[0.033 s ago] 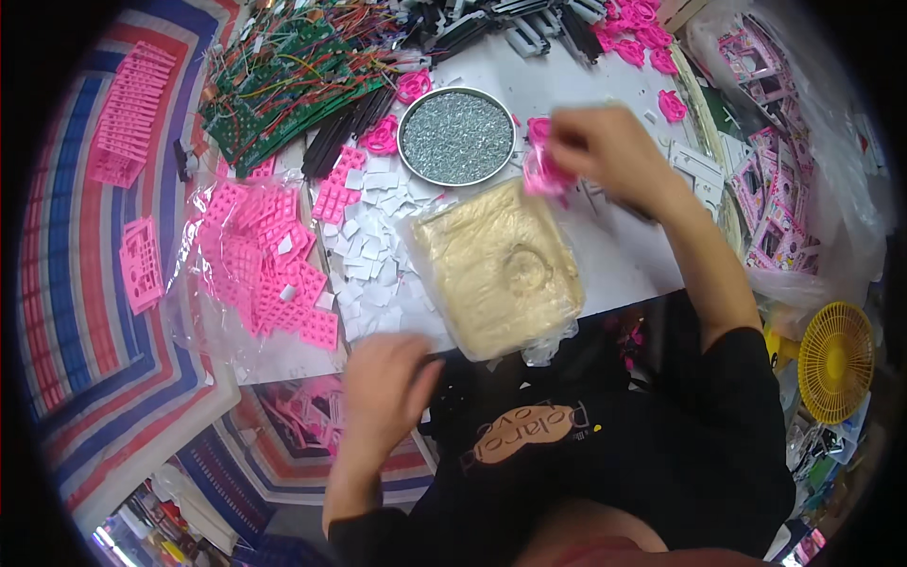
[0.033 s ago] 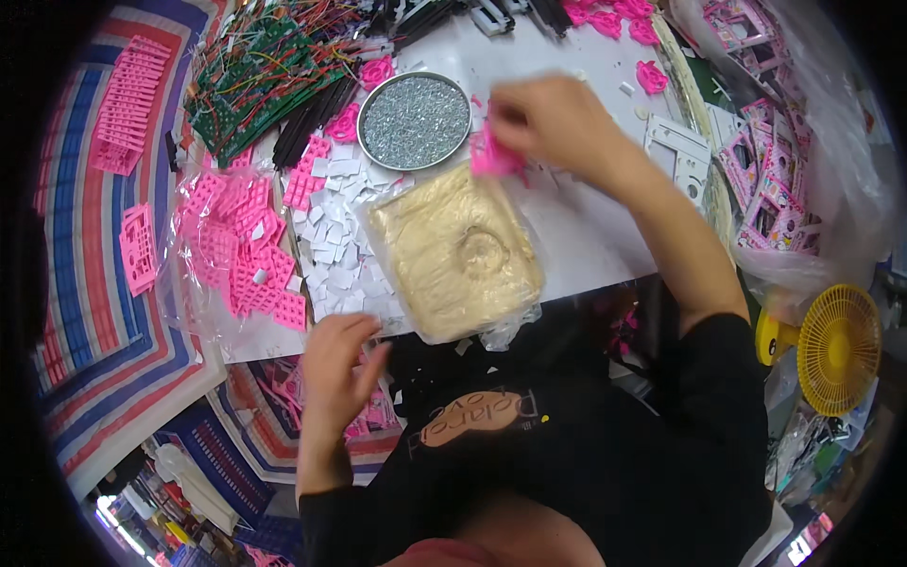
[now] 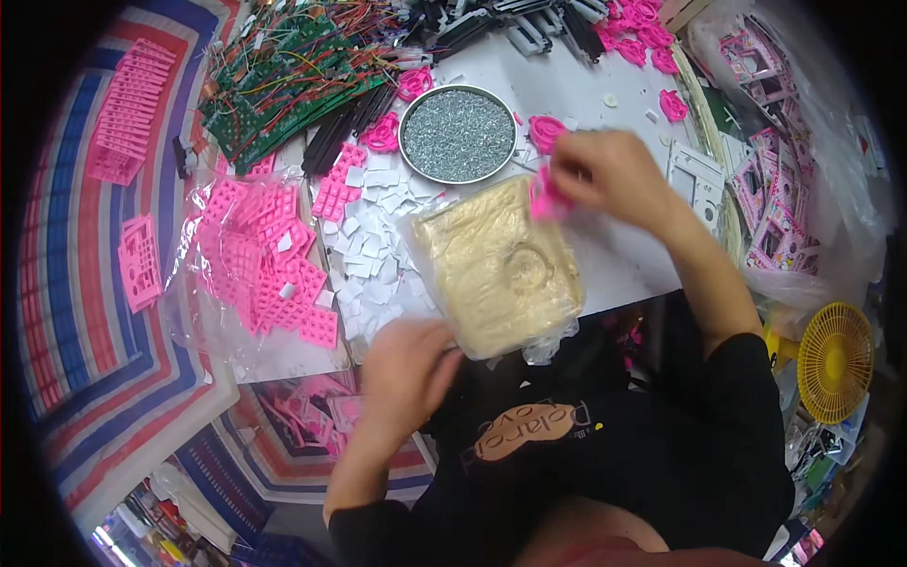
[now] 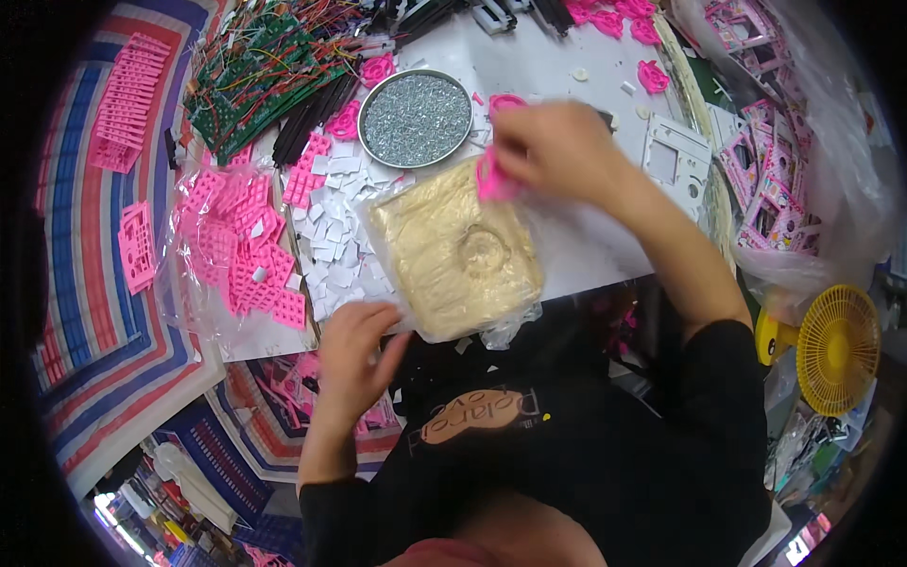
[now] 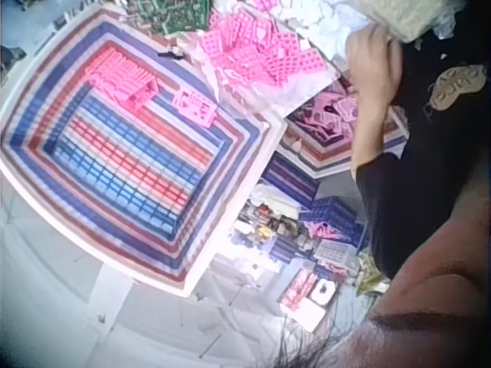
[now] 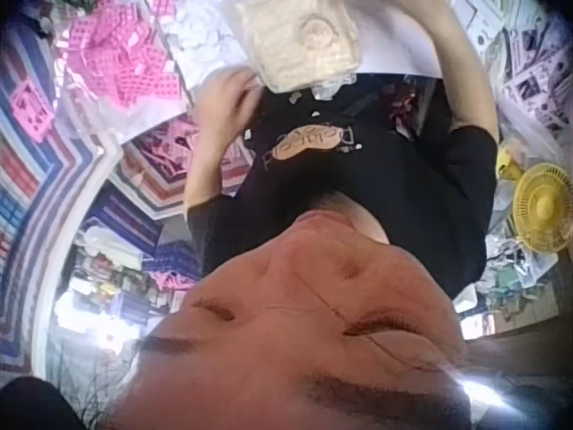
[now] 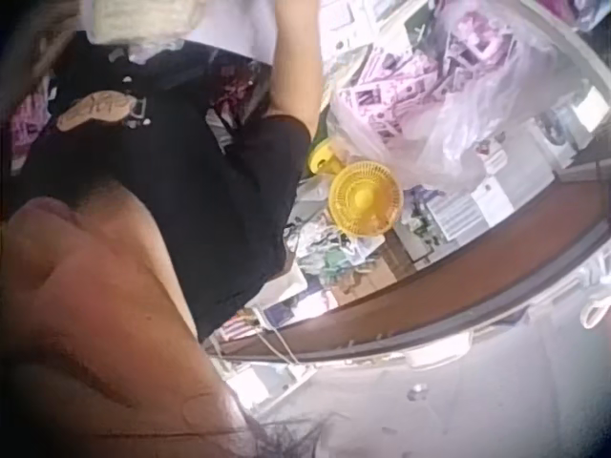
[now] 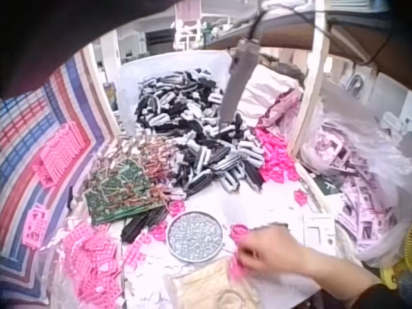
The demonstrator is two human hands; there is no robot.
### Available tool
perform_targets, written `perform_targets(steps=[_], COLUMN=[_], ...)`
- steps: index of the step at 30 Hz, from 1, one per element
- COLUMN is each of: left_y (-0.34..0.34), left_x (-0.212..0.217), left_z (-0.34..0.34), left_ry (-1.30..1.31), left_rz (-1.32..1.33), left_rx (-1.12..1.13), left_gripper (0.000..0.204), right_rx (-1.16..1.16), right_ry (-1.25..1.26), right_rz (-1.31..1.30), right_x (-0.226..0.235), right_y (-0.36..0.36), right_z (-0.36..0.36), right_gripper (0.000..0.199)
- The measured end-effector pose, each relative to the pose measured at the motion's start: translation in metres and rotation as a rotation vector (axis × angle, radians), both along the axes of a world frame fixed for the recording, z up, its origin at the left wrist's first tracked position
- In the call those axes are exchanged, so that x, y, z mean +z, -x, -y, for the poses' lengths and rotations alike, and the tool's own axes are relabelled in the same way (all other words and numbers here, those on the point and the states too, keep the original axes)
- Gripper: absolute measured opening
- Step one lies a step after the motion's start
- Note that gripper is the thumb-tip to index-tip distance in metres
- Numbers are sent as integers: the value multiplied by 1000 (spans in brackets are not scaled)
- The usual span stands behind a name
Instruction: Assembling a toy piano by installing a circuit board and securing it with screws using an electric screwdriver.
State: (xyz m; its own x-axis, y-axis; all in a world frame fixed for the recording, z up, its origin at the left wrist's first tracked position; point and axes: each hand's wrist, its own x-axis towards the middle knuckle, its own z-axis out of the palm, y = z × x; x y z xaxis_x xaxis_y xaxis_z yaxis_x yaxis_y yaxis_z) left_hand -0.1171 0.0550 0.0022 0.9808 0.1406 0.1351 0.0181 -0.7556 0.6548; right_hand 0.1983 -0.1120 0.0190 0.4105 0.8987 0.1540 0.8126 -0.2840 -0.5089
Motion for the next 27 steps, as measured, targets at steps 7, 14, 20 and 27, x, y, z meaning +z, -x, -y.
perform_targets(steps=[7,14,20,27], left_y=[-74,-62,-54,95], left_x=[-36,-49,10,6], left_z=[38,36,-164,-485], left_ry=[-109,-201,-379,-575], left_rz=[193,105,389,-280], left_rx=[-212,-259,353,1503], left_gripper=[46,51,52,149], right_rx=[50,143,233,198], right_ry=[-74,304,338,292], right_rz=[118,192,146,71], right_x=[-44,-39,-20,-27], right_y=[75,73,63,71], right_z=[23,5,-13,-14], right_gripper=[14,16,8,10])
